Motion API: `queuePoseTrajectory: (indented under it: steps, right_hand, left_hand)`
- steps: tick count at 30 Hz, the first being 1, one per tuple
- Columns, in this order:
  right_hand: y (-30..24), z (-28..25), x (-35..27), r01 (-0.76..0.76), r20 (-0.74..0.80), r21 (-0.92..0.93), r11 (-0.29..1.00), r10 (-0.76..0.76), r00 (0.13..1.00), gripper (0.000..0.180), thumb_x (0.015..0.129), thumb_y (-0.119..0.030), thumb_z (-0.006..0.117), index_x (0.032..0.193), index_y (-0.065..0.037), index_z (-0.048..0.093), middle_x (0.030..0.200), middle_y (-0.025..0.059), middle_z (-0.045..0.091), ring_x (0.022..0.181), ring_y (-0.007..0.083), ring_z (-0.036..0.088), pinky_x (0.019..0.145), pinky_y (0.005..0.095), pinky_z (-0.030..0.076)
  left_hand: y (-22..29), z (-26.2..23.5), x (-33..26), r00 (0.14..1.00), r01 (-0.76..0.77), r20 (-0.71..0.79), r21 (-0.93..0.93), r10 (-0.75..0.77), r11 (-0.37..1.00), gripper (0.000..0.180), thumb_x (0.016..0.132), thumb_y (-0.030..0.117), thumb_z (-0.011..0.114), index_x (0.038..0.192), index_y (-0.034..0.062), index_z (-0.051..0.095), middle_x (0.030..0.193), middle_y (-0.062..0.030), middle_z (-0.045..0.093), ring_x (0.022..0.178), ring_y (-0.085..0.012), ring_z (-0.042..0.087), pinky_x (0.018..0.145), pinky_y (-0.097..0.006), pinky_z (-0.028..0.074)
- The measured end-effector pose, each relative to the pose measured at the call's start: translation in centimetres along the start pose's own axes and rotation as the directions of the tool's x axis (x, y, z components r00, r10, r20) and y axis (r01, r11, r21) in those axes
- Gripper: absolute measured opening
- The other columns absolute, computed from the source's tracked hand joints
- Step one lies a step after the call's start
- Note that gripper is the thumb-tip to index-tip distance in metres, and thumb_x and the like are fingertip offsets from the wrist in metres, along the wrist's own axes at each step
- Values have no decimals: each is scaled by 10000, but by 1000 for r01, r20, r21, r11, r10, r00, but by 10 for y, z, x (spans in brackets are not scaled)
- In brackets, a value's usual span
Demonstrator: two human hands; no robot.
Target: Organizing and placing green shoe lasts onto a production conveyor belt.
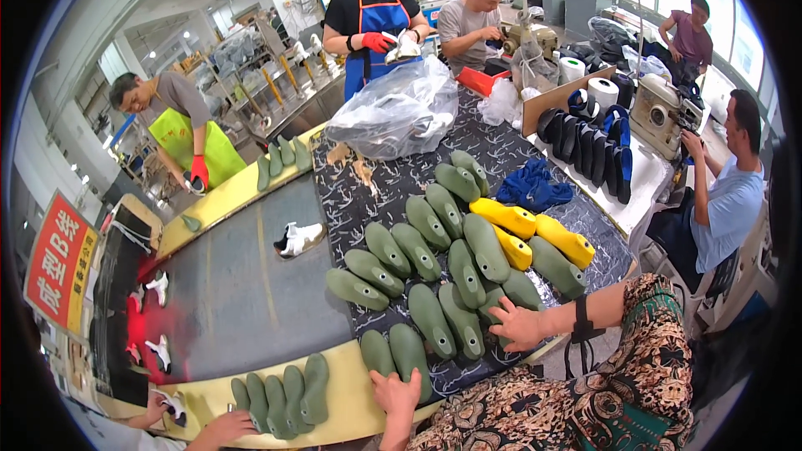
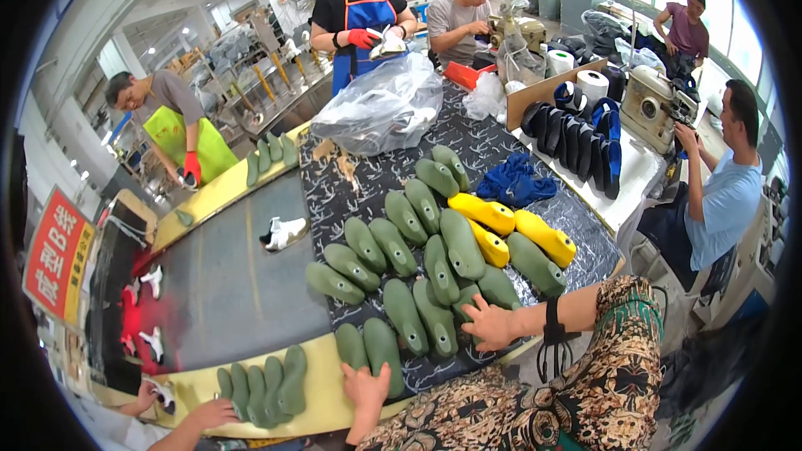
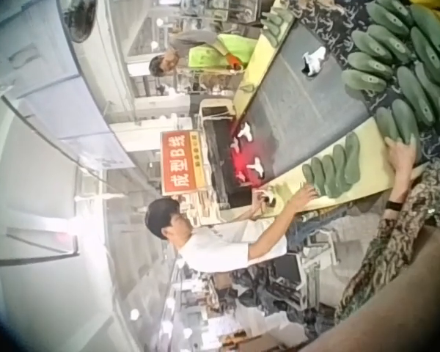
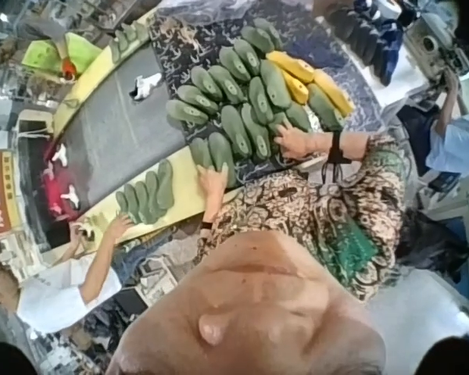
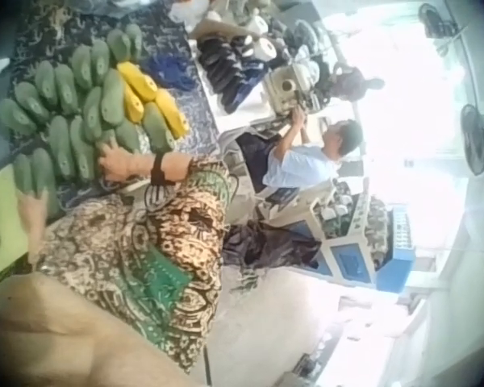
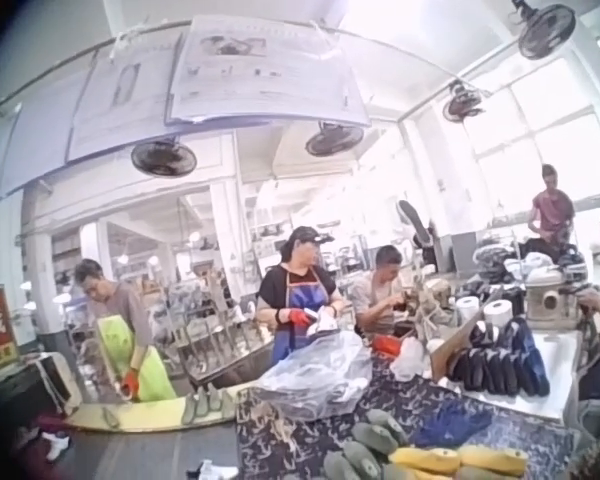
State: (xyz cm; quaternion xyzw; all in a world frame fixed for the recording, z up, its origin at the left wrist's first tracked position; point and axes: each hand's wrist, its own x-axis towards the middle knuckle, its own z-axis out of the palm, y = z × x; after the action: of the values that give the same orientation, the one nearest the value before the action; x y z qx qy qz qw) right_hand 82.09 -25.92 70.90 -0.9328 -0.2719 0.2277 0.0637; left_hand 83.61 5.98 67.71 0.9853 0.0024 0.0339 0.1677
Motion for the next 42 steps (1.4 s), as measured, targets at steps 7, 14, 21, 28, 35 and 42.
queuePoseTrajectory:
  steps: [7,14,21,28,35,42]
  right_hand:
    - [2,5,4,-17,22,21,1000,17,1000,531,824,-358,599,1234,-42,482,1345,284,249,1219,598,180,879,549,445]
    - [2,7,4,-1,137,26,1000,-3,991,571,828,-400,581,1266,-56,456,1370,285,213,1231,620,123,907,561,422]
    - [3,11,9,1,80,-35,999,2,997,562,748,-419,656,1178,-78,538,1338,287,257,1208,595,188,897,546,437]
    - [5,-18,16,25,282,-110,994,7,959,685,736,-499,626,1275,-102,482,1383,275,251,1248,574,165,1026,567,280]
    - [-52,-76,73,139,34,13,990,-139,990,512,807,-244,635,1214,-11,428,1177,256,465,1059,406,494,906,456,403]
    - [-92,-67,136,152,-63,-115,982,-160,985,518,808,-259,628,1208,-9,417,927,201,563,820,374,591,720,449,470]
  left_hand:
    - [-5,3,-4,999,-34,7,17,34,999,547,687,462,629,740,-81,666,999,-281,480,806,-427,562,720,-478,477]
    - [-5,1,-8,999,-43,9,31,43,999,533,690,448,637,727,-84,661,989,-287,481,776,-433,570,696,-484,482]
    - [-5,-2,-8,999,-54,2,41,54,998,528,718,469,632,737,-58,663,979,-275,484,770,-422,577,687,-479,487]
    - [-13,10,5,995,-99,-29,-30,98,995,524,819,484,552,753,-24,663,988,-253,524,862,-391,572,707,-444,496]
    - [-26,-10,-5,996,-4,83,-94,12,996,396,854,395,538,904,20,653,964,-216,472,831,-386,557,706,-469,481]
    - [-40,13,-25,995,95,16,-336,-95,937,526,842,135,547,1322,94,337,1234,-246,418,964,-443,537,785,-504,472]
